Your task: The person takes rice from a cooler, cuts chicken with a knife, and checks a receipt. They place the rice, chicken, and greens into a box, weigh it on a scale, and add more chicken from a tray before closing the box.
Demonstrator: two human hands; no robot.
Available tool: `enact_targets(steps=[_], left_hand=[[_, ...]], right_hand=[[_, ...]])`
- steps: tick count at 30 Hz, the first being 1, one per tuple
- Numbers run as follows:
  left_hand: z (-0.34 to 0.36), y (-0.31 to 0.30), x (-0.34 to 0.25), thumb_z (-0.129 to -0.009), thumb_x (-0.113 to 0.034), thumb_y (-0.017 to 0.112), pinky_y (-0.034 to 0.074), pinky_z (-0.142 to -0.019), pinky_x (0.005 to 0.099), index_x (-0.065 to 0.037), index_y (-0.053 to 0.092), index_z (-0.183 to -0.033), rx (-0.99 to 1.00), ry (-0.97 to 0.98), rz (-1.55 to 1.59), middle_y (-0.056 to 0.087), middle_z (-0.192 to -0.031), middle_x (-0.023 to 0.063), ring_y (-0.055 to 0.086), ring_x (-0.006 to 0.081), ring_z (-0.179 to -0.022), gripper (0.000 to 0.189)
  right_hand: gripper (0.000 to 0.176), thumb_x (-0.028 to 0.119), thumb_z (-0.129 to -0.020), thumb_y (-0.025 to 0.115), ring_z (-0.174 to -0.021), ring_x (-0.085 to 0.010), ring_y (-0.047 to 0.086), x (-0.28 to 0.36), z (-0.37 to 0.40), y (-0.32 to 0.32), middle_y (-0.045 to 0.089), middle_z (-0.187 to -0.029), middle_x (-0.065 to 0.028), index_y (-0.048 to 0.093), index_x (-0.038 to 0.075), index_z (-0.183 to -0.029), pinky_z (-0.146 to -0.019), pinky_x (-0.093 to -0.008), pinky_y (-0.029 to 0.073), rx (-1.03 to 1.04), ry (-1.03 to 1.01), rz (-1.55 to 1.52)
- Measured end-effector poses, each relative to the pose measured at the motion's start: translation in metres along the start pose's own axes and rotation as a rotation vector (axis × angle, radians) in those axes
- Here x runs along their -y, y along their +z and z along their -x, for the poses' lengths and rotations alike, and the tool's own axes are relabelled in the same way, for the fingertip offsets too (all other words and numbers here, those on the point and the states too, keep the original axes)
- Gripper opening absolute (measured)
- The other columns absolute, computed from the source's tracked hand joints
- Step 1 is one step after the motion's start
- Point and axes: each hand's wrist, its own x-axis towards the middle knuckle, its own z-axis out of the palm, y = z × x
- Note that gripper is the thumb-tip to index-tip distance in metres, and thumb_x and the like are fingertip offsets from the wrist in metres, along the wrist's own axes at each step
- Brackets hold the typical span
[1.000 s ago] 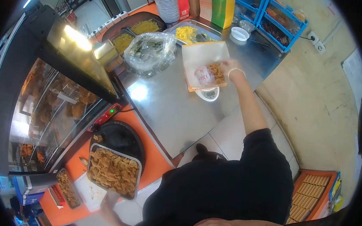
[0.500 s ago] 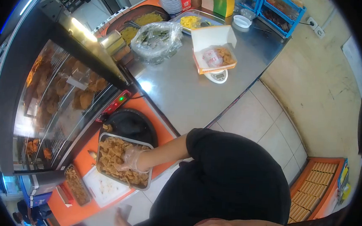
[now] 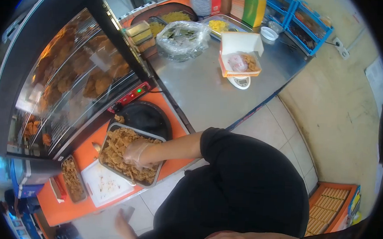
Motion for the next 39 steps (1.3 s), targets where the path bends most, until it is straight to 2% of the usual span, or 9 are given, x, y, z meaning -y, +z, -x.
enact_targets(steps=[4,13,20,25,27,29,32,34,39], left_hand=[[0.011,-0.003,-0.007,-0.091,-0.025,0.043,0.042,-0.089,0.0345,0.003,0.062,-0.105,-0.052,0.033,-0.070,0.062,-0.105,0.0163,0.057,0.0250,-0.100,0.036],[0.036,0.017,-0.040,-0.090,-0.022,0.043,0.041,-0.088,0.0328,0.002,0.062,-0.106,-0.095,0.000,0.028,0.063,-0.102,0.0166,0.058,0.0245,-0.098,0.034],[0.021,0.056,-0.058,-0.090,-0.022,0.042,0.041,-0.090,0.0331,0.003,0.060,-0.107,0.055,0.140,0.038,0.062,-0.104,0.0164,0.057,0.0244,-0.101,0.035],[0.018,0.079,-0.095,-0.091,-0.021,0.039,0.041,-0.090,0.0329,0.004,0.058,-0.110,0.070,0.144,-0.012,0.060,-0.110,0.0166,0.056,0.0245,-0.104,0.037],[0.019,0.086,-0.102,-0.091,-0.020,0.039,0.041,-0.090,0.0331,0.004,0.058,-0.110,0.079,0.146,-0.036,0.060,-0.110,0.0166,0.056,0.0246,-0.104,0.036],[0.017,0.089,-0.102,-0.091,-0.020,0.040,0.041,-0.090,0.0328,0.004,0.059,-0.109,0.100,0.147,-0.032,0.061,-0.108,0.0163,0.056,0.0244,-0.102,0.035],[0.031,0.064,-0.099,-0.090,-0.022,0.044,0.041,-0.088,0.0313,0.002,0.061,-0.107,-0.020,0.066,-0.067,0.063,-0.104,0.0156,0.057,0.0223,-0.100,0.033],[0.038,0.050,-0.085,-0.090,-0.023,0.046,0.042,-0.087,0.0313,0.001,0.062,-0.106,-0.067,0.040,-0.058,0.063,-0.102,0.0160,0.058,0.0215,-0.098,0.034],[0.047,0.030,-0.060,-0.090,-0.024,0.046,0.042,-0.087,0.0314,0.001,0.062,-0.105,-0.128,-0.045,0.011,0.064,-0.100,0.0162,0.058,0.0219,-0.096,0.034]], right_hand=[[0.034,0.010,-0.064,0.073,-0.076,-0.0302,0.061,-0.055,-0.053,0.066,0.061,-0.085,-0.0129,0.062,0.007,-0.096,-0.071,-0.0370,0.049,-0.321,-0.359,-0.132],[0.032,0.007,-0.072,0.072,-0.069,-0.0159,0.059,-0.049,-0.015,-0.001,0.058,-0.078,-0.0117,0.048,0.003,-0.092,-0.055,-0.0286,0.048,-0.114,0.117,-1.049],[0.027,0.004,-0.071,0.071,-0.073,-0.0171,0.060,-0.136,0.101,-0.069,0.058,-0.081,-0.0073,0.051,0.006,-0.089,-0.056,-0.0273,0.050,-0.533,-0.236,-1.674],[0.037,0.020,-0.065,0.078,-0.075,-0.0154,0.061,-0.253,0.249,-0.159,0.059,-0.082,-0.0036,0.053,0.009,-0.091,-0.066,-0.0294,0.051,-1.218,0.466,-0.539],[0.041,0.024,-0.062,0.077,-0.077,-0.0185,0.062,-0.294,0.273,-0.174,0.062,-0.088,-0.0042,0.056,0.009,-0.094,-0.069,-0.0317,0.050,-1.061,0.834,-0.120],[0.036,0.022,-0.064,0.072,-0.077,-0.0212,0.062,-0.398,0.273,-0.146,0.063,-0.093,-0.0063,0.060,0.011,-0.096,-0.072,-0.0343,0.050,-0.995,0.621,-0.176],[0.027,0.017,-0.073,0.061,-0.076,-0.0238,0.064,-0.321,0.223,-0.171,0.064,-0.092,-0.0104,0.063,0.009,-0.098,-0.071,-0.0364,0.051,-0.672,1.082,0.041],[0.025,0.017,-0.075,0.060,-0.084,-0.0257,0.063,-0.226,0.190,-0.159,0.064,-0.096,-0.0117,0.062,0.007,-0.098,-0.076,-0.0374,0.050,-1.001,0.699,0.065],[0.039,0.026,-0.074,0.067,-0.098,-0.0314,0.055,-0.086,0.067,-0.051,0.059,-0.101,-0.0150,0.058,0.006,-0.106,-0.085,-0.0396,0.044,-0.193,-0.021,0.027]])
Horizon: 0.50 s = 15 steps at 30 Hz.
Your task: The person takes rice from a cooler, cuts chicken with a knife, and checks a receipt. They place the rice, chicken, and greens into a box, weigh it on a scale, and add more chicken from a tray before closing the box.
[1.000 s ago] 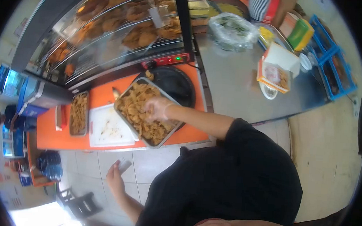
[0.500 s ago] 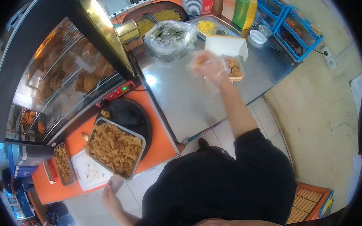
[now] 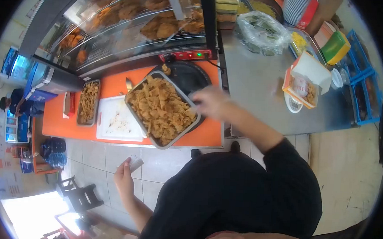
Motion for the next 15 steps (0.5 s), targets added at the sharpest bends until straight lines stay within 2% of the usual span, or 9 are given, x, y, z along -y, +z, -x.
enact_targets(steps=[1,3,5,7,9,10,11,13,15], left_hand=[[0.001,-0.004,0.003,-0.090,-0.024,0.046,0.042,-0.086,0.0315,0.002,0.062,-0.105,-0.002,-0.006,0.008,0.064,-0.100,0.0163,0.059,0.0222,-0.096,0.034],[0.003,-0.015,0.014,-0.090,-0.025,0.046,0.042,-0.086,0.0317,0.002,0.062,-0.105,-0.023,-0.019,0.004,0.064,-0.099,0.0164,0.059,0.0224,-0.095,0.034],[0.005,-0.029,0.031,-0.089,-0.025,0.046,0.043,-0.085,0.0320,0.002,0.063,-0.104,-0.034,-0.030,-0.012,0.064,-0.099,0.0165,0.059,0.0226,-0.095,0.035],[0.004,-0.041,0.054,-0.089,-0.025,0.045,0.043,-0.085,0.0322,0.002,0.062,-0.104,-0.091,-0.066,0.011,0.064,-0.098,0.0169,0.059,0.0230,-0.094,0.035],[0.001,-0.047,0.061,-0.089,-0.025,0.045,0.043,-0.085,0.0323,0.002,0.062,-0.104,-0.099,-0.084,0.027,0.064,-0.098,0.0171,0.059,0.0233,-0.094,0.036],[0.001,-0.049,0.062,-0.089,-0.025,0.045,0.043,-0.085,0.0324,0.002,0.062,-0.104,-0.109,-0.097,0.034,0.064,-0.098,0.0172,0.059,0.0236,-0.094,0.036],[0.000,-0.049,0.059,-0.089,-0.025,0.045,0.043,-0.085,0.0324,0.002,0.062,-0.104,-0.109,-0.100,0.043,0.064,-0.098,0.0172,0.059,0.0236,-0.094,0.036],[-0.006,-0.047,0.049,-0.089,-0.024,0.045,0.043,-0.085,0.0324,0.003,0.062,-0.104,-0.096,-0.095,-0.014,0.064,-0.097,0.0173,0.059,0.0240,-0.094,0.035],[-0.014,-0.040,0.050,-0.089,-0.024,0.045,0.043,-0.085,0.0325,0.003,0.062,-0.105,-0.086,-0.072,0.021,0.064,-0.098,0.0175,0.059,0.0242,-0.094,0.035]], right_hand=[[0.040,0.031,-0.073,0.069,-0.095,-0.0300,0.057,0.040,-0.002,0.008,0.061,-0.096,-0.0132,0.060,0.006,-0.102,-0.082,-0.0400,0.045,0.047,0.091,-0.158],[0.041,0.033,-0.071,0.070,-0.094,-0.0278,0.058,0.070,-0.027,0.046,0.062,-0.094,-0.0122,0.060,0.006,-0.101,-0.080,-0.0389,0.046,0.210,0.240,0.072],[0.039,0.029,-0.068,0.072,-0.090,-0.0298,0.060,0.055,-0.043,0.095,0.063,-0.091,-0.0140,0.061,0.006,-0.098,-0.078,-0.0387,0.048,0.223,0.214,0.207],[0.037,0.024,-0.066,0.074,-0.085,-0.0318,0.062,0.053,-0.052,0.104,0.064,-0.088,-0.0158,0.062,0.005,-0.095,-0.076,-0.0385,0.049,0.236,0.196,0.350],[0.045,0.026,-0.067,0.073,-0.096,-0.0274,0.058,0.054,-0.052,0.079,0.061,-0.094,-0.0130,0.056,0.005,-0.103,-0.081,-0.0373,0.046,0.343,0.290,0.139],[0.044,0.022,-0.068,0.072,-0.092,-0.0273,0.059,0.060,-0.044,0.065,0.062,-0.093,-0.0143,0.055,0.005,-0.105,-0.078,-0.0357,0.047,0.207,0.171,0.146],[0.044,0.022,-0.068,0.072,-0.092,-0.0273,0.059,0.052,-0.046,0.069,0.062,-0.093,-0.0143,0.055,0.005,-0.105,-0.078,-0.0357,0.047,0.209,0.171,0.155],[0.046,0.021,-0.068,0.072,-0.087,-0.0253,0.061,0.034,-0.054,0.080,0.061,-0.094,-0.0144,0.054,0.006,-0.107,-0.074,-0.0334,0.049,0.216,0.322,-0.297],[0.042,0.019,-0.070,0.069,-0.085,-0.0225,0.061,0.045,-0.051,0.059,0.061,-0.096,-0.0129,0.054,0.007,-0.107,-0.074,-0.0320,0.048,0.216,0.364,-0.285]])
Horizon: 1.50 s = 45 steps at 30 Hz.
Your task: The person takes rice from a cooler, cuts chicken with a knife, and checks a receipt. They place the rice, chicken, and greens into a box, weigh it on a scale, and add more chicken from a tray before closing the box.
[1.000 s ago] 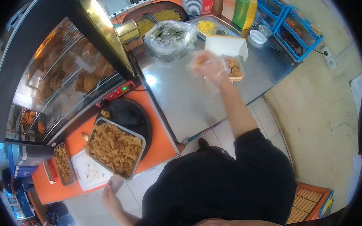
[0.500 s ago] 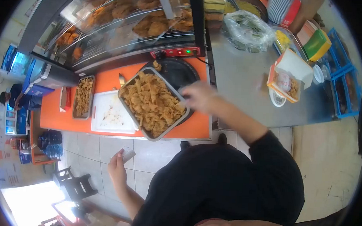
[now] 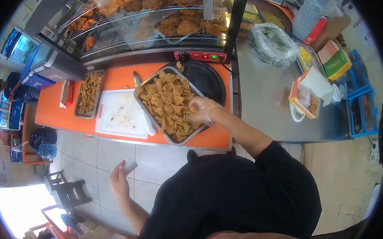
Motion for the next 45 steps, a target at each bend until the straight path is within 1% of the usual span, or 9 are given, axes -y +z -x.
enact_targets(steps=[5,10,17,22,24,27,32,38,45], left_hand=[[-0.004,0.009,-0.013,-0.090,-0.024,0.044,0.043,-0.086,0.0330,0.004,0.061,-0.105,0.063,0.078,-0.018,0.063,-0.099,0.0175,0.059,0.0245,-0.094,0.035],[-0.008,0.018,-0.002,-0.091,-0.024,0.041,0.042,-0.089,0.0334,0.005,0.060,-0.106,0.091,0.130,-0.002,0.062,-0.104,0.0169,0.057,0.0242,-0.099,0.038],[-0.014,0.038,-0.021,-0.091,-0.027,0.041,0.041,-0.090,0.0344,0.003,0.059,-0.109,0.142,0.104,-0.019,0.061,-0.107,0.0168,0.056,0.0270,-0.100,0.039],[-0.011,0.047,-0.049,-0.091,-0.028,0.042,0.042,-0.089,0.0335,0.003,0.059,-0.109,0.177,0.111,-0.080,0.061,-0.107,0.0170,0.057,0.0247,-0.100,0.039],[-0.007,0.042,-0.043,-0.091,-0.027,0.042,0.042,-0.088,0.0333,0.003,0.059,-0.109,0.135,0.087,-0.051,0.061,-0.107,0.0172,0.057,0.0241,-0.099,0.039],[-0.002,0.038,-0.042,-0.090,-0.026,0.044,0.042,-0.088,0.0329,0.003,0.060,-0.108,0.137,0.116,-0.129,0.062,-0.105,0.0173,0.057,0.0236,-0.099,0.038],[0.002,0.044,-0.046,-0.090,-0.025,0.044,0.042,-0.087,0.0322,0.003,0.061,-0.107,0.150,0.067,-0.087,0.063,-0.102,0.0176,0.058,0.0228,-0.098,0.037],[0.002,0.012,-0.023,-0.090,-0.026,0.043,0.042,-0.086,0.0321,0.003,0.061,-0.106,0.131,0.102,-0.117,0.063,-0.101,0.0174,0.058,0.0227,-0.096,0.038],[-0.005,0.021,-0.029,-0.090,-0.028,0.044,0.042,-0.086,0.0321,0.004,0.060,-0.107,0.128,0.078,-0.096,0.063,-0.102,0.0178,0.059,0.0244,-0.096,0.040]], right_hand=[[0.039,0.013,-0.073,0.067,-0.081,-0.0192,0.061,-0.019,-0.010,-0.008,0.062,-0.096,-0.0083,0.054,0.009,-0.109,-0.070,-0.0299,0.049,-0.045,-0.024,-0.015],[0.045,0.005,-0.069,0.068,-0.085,-0.0199,0.060,-0.077,0.063,-0.089,0.059,-0.100,-0.0070,0.052,0.011,-0.111,-0.069,-0.0314,0.052,-0.142,-0.267,-0.913],[0.056,0.001,-0.063,0.072,-0.093,-0.0211,0.058,-0.214,0.193,-0.235,0.055,-0.112,-0.0127,0.048,0.003,-0.115,-0.080,-0.0340,0.049,-1.071,0.325,-0.605],[0.069,0.009,-0.068,0.073,-0.103,-0.0239,0.054,-0.317,0.165,-0.244,0.053,-0.118,-0.0136,0.043,0.009,-0.129,-0.091,-0.0373,0.043,-0.903,0.414,-0.415],[0.049,0.014,-0.074,0.067,-0.098,-0.0221,0.056,-0.221,0.177,-0.247,0.057,-0.112,-0.0116,0.052,0.011,-0.120,-0.087,-0.0364,0.045,-1.010,0.781,0.292],[0.031,0.017,-0.079,0.061,-0.093,-0.0239,0.058,-0.190,0.135,-0.215,0.062,-0.104,-0.0119,0.059,0.009,-0.109,-0.084,-0.0356,0.046,-1.023,0.265,-0.179],[0.022,0.017,-0.078,0.063,-0.098,-0.0291,0.055,-0.061,0.046,-0.070,0.058,-0.099,-0.0151,0.062,0.007,-0.097,-0.085,-0.0351,0.045,-0.243,-0.340,0.232],[0.024,0.015,-0.063,0.074,-0.082,-0.0231,0.064,-0.022,-0.016,0.004,0.067,-0.088,-0.0077,0.069,0.008,-0.085,-0.064,-0.0329,0.051,-0.122,-0.020,0.899],[0.023,0.015,-0.062,0.072,-0.082,-0.0216,0.065,-0.002,0.008,-0.010,0.067,-0.086,-0.0092,0.069,0.008,-0.084,-0.067,-0.0309,0.051,-0.005,-0.056,0.763]])
